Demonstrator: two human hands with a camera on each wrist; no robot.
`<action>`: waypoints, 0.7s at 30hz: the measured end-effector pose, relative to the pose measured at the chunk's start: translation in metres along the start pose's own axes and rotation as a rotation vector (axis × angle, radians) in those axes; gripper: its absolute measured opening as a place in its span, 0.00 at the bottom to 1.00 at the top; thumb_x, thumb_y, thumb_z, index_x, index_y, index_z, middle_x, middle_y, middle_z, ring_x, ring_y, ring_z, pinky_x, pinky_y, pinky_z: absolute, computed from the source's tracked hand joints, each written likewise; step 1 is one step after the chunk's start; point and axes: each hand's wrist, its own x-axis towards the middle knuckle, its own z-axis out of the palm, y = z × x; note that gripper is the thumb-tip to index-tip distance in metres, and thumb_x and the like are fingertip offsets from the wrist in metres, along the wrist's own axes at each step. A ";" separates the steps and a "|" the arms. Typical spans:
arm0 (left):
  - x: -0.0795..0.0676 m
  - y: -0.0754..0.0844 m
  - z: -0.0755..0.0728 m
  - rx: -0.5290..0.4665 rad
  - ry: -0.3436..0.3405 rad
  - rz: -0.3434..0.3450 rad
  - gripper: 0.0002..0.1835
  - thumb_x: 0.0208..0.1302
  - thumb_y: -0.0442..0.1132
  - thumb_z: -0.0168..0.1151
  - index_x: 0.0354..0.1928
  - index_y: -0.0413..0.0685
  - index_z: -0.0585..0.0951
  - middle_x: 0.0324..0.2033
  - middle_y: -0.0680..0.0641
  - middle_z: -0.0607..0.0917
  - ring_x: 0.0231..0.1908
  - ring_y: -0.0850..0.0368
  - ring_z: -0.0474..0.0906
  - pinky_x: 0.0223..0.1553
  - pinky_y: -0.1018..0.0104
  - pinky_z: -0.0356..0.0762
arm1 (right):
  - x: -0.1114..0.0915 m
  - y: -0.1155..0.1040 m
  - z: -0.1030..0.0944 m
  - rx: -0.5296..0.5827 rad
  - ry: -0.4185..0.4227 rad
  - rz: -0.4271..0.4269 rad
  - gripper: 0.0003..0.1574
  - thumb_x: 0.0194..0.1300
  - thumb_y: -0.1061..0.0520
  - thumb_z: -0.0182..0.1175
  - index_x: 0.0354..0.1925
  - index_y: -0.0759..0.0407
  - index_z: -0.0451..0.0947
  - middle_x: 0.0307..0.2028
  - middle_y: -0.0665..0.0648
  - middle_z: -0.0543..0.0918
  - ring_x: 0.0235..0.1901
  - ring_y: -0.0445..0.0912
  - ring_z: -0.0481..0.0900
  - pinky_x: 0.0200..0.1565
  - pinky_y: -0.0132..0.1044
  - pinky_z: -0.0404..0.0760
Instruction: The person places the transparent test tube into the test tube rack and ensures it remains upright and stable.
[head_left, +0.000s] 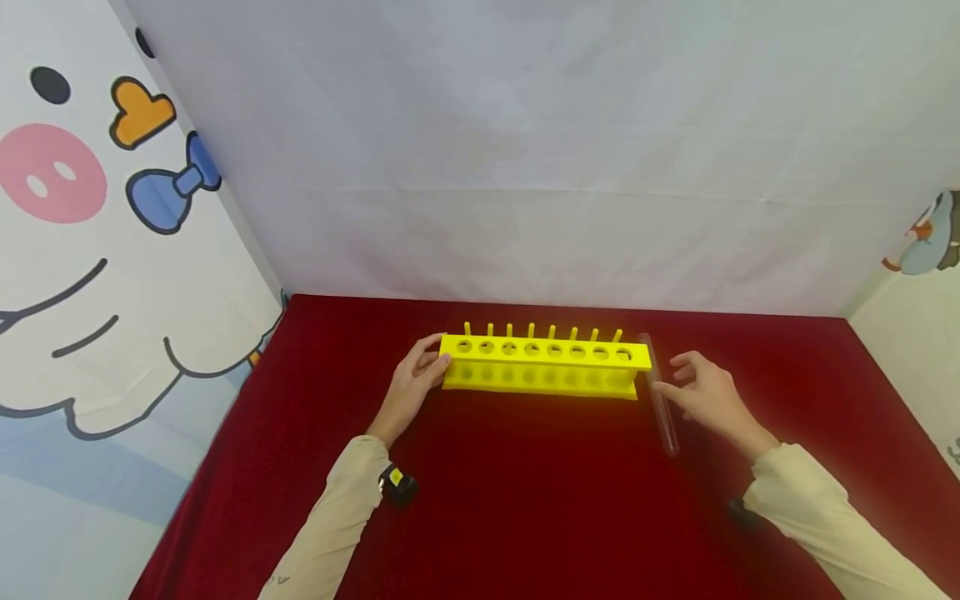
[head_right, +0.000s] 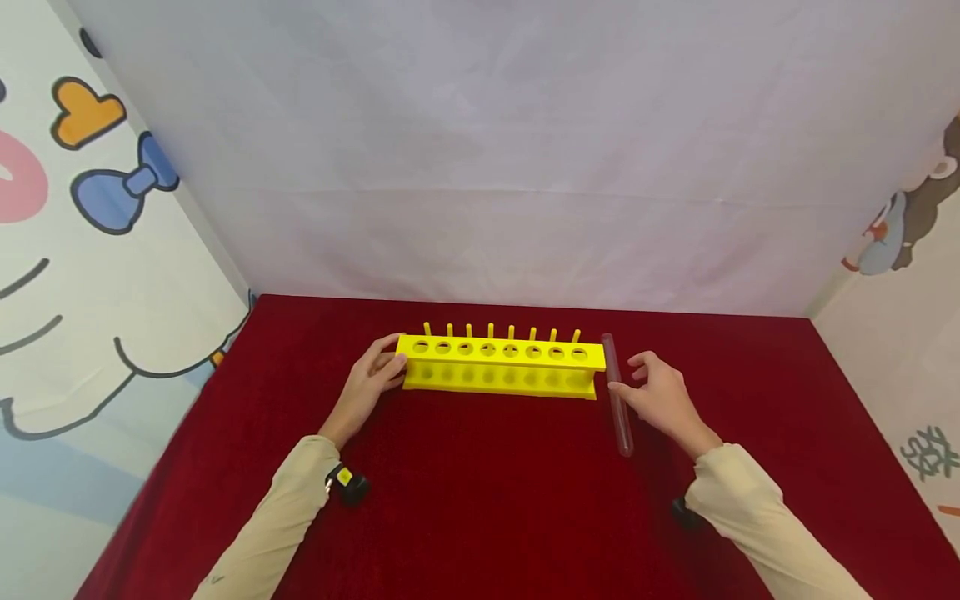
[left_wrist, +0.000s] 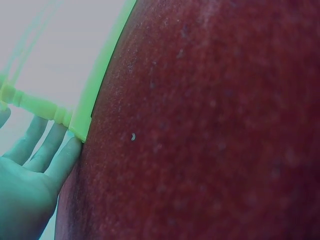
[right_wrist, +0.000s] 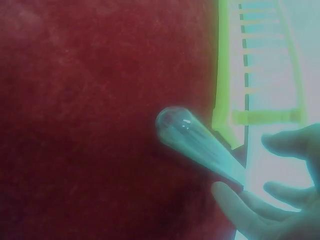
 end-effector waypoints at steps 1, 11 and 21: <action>-0.002 0.003 0.000 0.003 -0.001 -0.002 0.27 0.70 0.44 0.55 0.68 0.46 0.64 0.53 0.35 0.77 0.53 0.37 0.74 0.56 0.46 0.70 | 0.001 0.000 0.001 0.000 -0.002 0.008 0.38 0.61 0.50 0.64 0.58 0.72 0.62 0.48 0.75 0.72 0.34 0.57 0.80 0.29 0.41 0.84; 0.001 -0.013 -0.002 0.014 0.006 -0.014 0.29 0.69 0.48 0.55 0.68 0.50 0.64 0.54 0.37 0.77 0.53 0.41 0.75 0.55 0.48 0.71 | 0.013 0.000 0.011 -0.004 -0.021 0.057 0.38 0.59 0.53 0.66 0.56 0.76 0.62 0.45 0.76 0.73 0.28 0.52 0.80 0.26 0.40 0.83; 0.006 -0.020 -0.001 0.020 0.042 -0.001 0.26 0.66 0.55 0.57 0.64 0.61 0.68 0.53 0.42 0.79 0.51 0.49 0.77 0.53 0.55 0.75 | 0.025 0.001 0.015 -0.017 -0.081 0.065 0.31 0.58 0.57 0.66 0.49 0.79 0.66 0.31 0.68 0.81 0.19 0.47 0.80 0.21 0.40 0.82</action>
